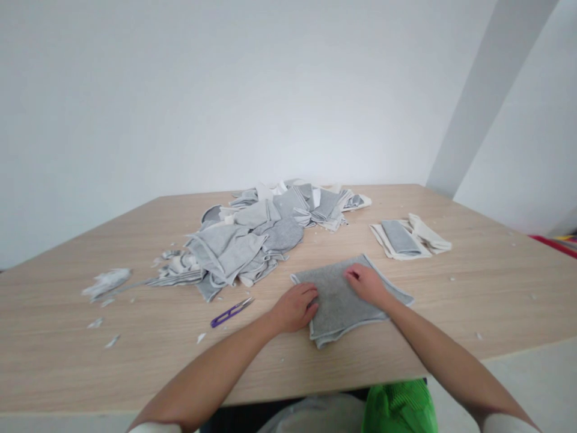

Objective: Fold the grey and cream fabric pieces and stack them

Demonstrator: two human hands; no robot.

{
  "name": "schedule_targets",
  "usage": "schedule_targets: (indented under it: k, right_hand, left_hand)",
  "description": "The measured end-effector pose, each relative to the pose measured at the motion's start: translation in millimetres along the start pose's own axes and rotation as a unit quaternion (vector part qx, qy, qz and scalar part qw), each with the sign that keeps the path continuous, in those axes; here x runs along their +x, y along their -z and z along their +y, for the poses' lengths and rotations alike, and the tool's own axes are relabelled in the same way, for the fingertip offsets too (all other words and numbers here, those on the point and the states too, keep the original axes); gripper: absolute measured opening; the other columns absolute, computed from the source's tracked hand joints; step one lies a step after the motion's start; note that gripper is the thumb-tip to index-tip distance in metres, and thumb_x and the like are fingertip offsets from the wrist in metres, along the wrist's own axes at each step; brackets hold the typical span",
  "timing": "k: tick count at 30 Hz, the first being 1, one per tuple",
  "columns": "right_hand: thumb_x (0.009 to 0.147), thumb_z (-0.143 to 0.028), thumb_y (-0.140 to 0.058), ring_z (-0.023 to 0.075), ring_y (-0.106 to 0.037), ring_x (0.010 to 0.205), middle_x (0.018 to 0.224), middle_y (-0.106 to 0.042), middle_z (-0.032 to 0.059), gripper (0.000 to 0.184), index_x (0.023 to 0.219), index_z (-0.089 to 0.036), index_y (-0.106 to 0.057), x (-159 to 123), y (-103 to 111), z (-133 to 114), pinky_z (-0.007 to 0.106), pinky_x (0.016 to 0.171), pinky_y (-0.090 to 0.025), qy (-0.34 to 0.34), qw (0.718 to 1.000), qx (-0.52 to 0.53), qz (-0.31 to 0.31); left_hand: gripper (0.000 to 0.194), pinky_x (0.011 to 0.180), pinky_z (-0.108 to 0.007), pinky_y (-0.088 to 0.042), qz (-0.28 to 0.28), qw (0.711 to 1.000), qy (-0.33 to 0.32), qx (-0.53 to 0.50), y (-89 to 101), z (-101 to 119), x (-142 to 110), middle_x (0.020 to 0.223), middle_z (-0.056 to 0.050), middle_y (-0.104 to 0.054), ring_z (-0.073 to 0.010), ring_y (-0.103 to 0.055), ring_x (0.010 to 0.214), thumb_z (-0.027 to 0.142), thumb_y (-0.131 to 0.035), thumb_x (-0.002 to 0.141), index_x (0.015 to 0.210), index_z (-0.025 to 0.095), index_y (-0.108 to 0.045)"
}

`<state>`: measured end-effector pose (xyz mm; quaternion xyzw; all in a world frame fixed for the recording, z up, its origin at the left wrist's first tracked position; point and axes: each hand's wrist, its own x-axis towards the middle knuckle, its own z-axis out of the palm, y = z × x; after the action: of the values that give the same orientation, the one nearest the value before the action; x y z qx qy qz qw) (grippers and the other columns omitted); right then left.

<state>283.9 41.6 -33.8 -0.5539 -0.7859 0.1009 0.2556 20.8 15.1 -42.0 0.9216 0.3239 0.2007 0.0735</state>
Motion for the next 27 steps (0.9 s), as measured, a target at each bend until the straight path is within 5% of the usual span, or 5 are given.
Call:
schedule_targets:
  k: [5,11,27]
  right_hand:
    - [0.088,-0.035,-0.038,0.0188,-0.058,0.085,0.09,-0.067,0.0088,0.034,0.092,-0.015,-0.065,8,41,69,0.026,0.073,-0.038,-0.162,0.978,-0.048,0.119]
    - [0.088,-0.035,-0.04,0.0208,-0.061,0.088,0.089,-0.069,0.012,0.035,0.094,-0.015,-0.068,-6,57,127,0.025,0.068,-0.036,-0.271,0.952,-0.119,0.073]
    - [0.088,-0.03,-0.042,0.02,-0.061,0.092,0.096,-0.07,0.0105,0.032,0.099,-0.019,-0.07,-2,30,136,0.025,0.076,-0.038,-0.24,0.96,-0.133,0.052]
  left_hand:
    - [0.031,0.102,-0.04,-0.039,0.001,1.0,0.003,0.01,-2.5,-3,-1,0.123,-0.012,-0.056,-0.0215,-0.05,0.116,0.029,-0.045,0.088,0.114,0.015,-0.057]
    - [0.031,0.101,-0.042,-0.04,0.023,1.0,-0.006,0.016,-8.1,-10,-2,0.124,-0.011,-0.056,-0.0221,-0.05,0.117,0.029,-0.046,0.088,0.114,0.016,-0.057]
    - [0.03,0.101,-0.04,-0.041,0.029,0.999,-0.014,0.027,-7.7,-11,-3,0.123,-0.01,-0.057,-0.0216,-0.051,0.115,0.029,-0.046,0.088,0.112,0.017,-0.058]
